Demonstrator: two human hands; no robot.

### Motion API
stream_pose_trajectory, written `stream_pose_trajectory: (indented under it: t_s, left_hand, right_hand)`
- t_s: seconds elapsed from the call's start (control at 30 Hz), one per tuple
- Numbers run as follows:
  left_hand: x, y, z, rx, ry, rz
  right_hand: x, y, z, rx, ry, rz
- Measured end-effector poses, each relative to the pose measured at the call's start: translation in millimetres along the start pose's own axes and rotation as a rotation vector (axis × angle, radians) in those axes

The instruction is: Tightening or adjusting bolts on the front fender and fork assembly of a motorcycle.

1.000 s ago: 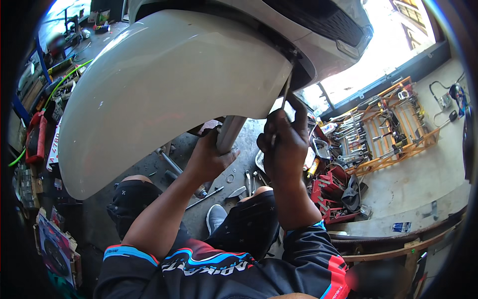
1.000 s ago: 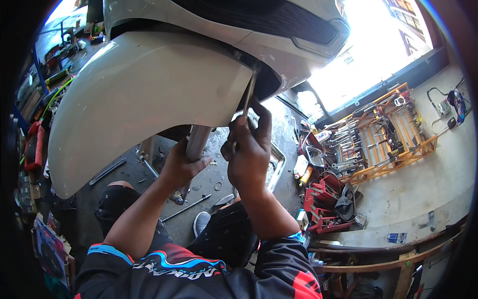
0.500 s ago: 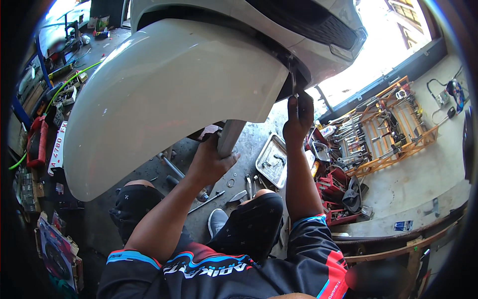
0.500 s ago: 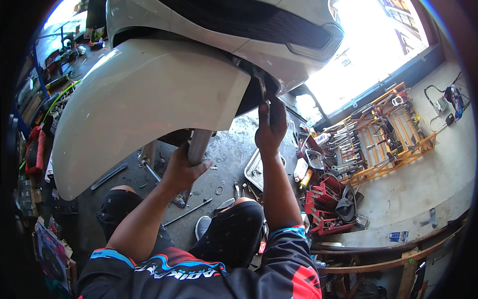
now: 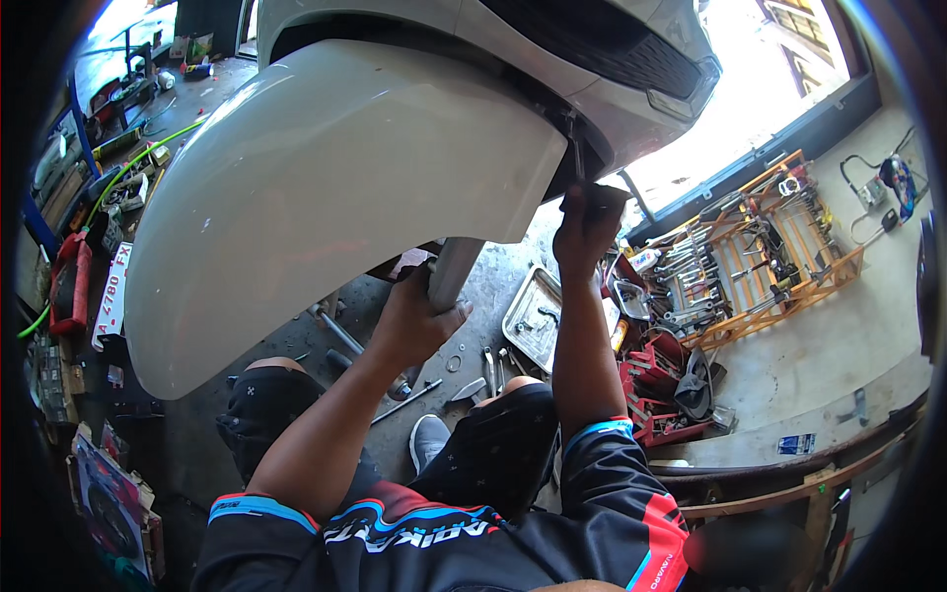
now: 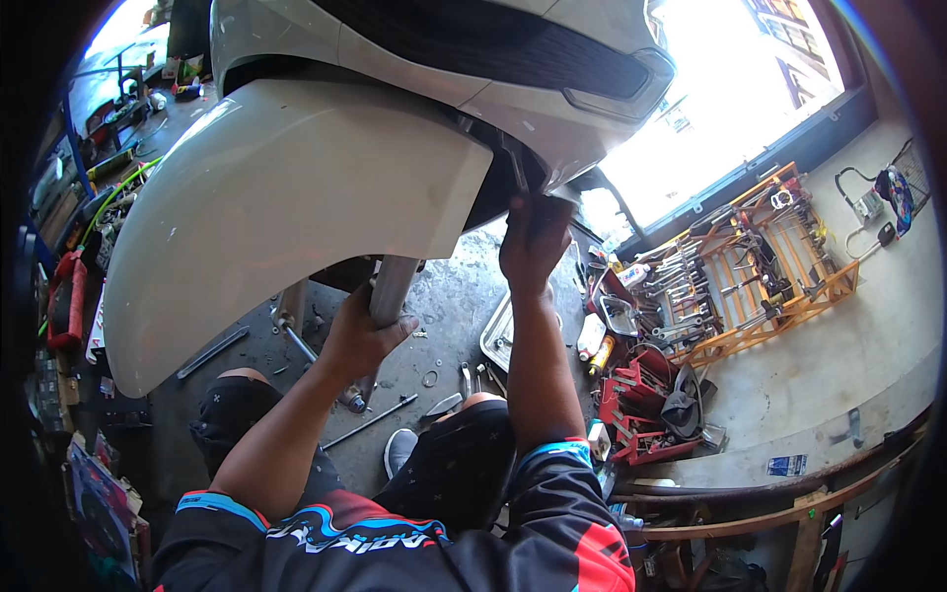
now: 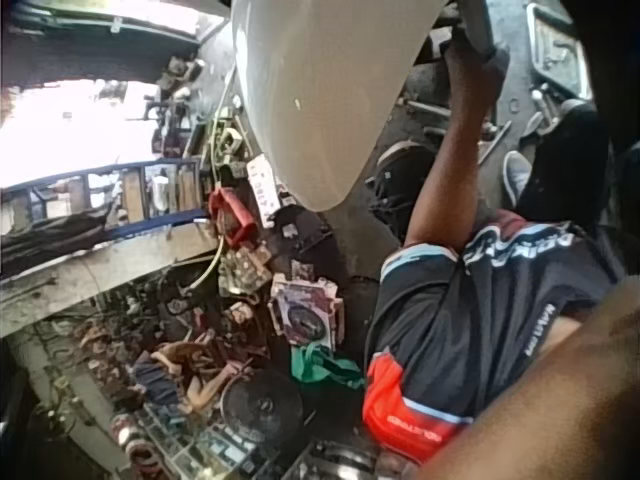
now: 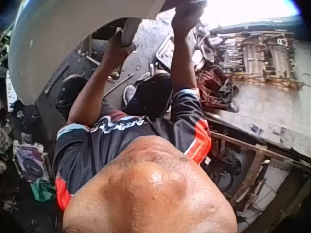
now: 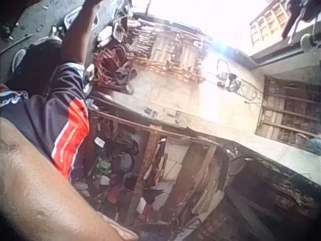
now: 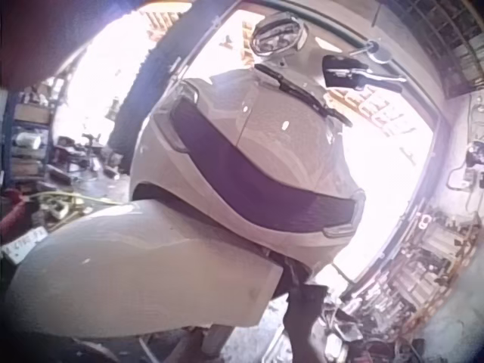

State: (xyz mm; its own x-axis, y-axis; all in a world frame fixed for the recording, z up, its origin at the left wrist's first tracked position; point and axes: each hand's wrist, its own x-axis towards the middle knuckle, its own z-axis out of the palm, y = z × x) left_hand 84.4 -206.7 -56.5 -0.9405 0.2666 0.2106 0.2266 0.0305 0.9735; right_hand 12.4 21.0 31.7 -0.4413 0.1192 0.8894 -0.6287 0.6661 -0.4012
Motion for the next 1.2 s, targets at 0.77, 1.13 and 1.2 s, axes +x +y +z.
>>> stream_pose_trajectory:
  t_s: [0.77,1.13,1.2]
  left_hand:
    - [-1,-3,-2,-0.028,0.015,0.021]
    - [3,-9,2,-0.103,0.008,0.138]
    - [1,-3,1,-0.039,0.027,0.071]
  right_hand:
    - [-7,-91,2,0.389,-0.05,0.622]
    - [-8,-189,9,0.921,0.031,0.982]
    - [-21,-173,3,0.809,-0.054,0.961]
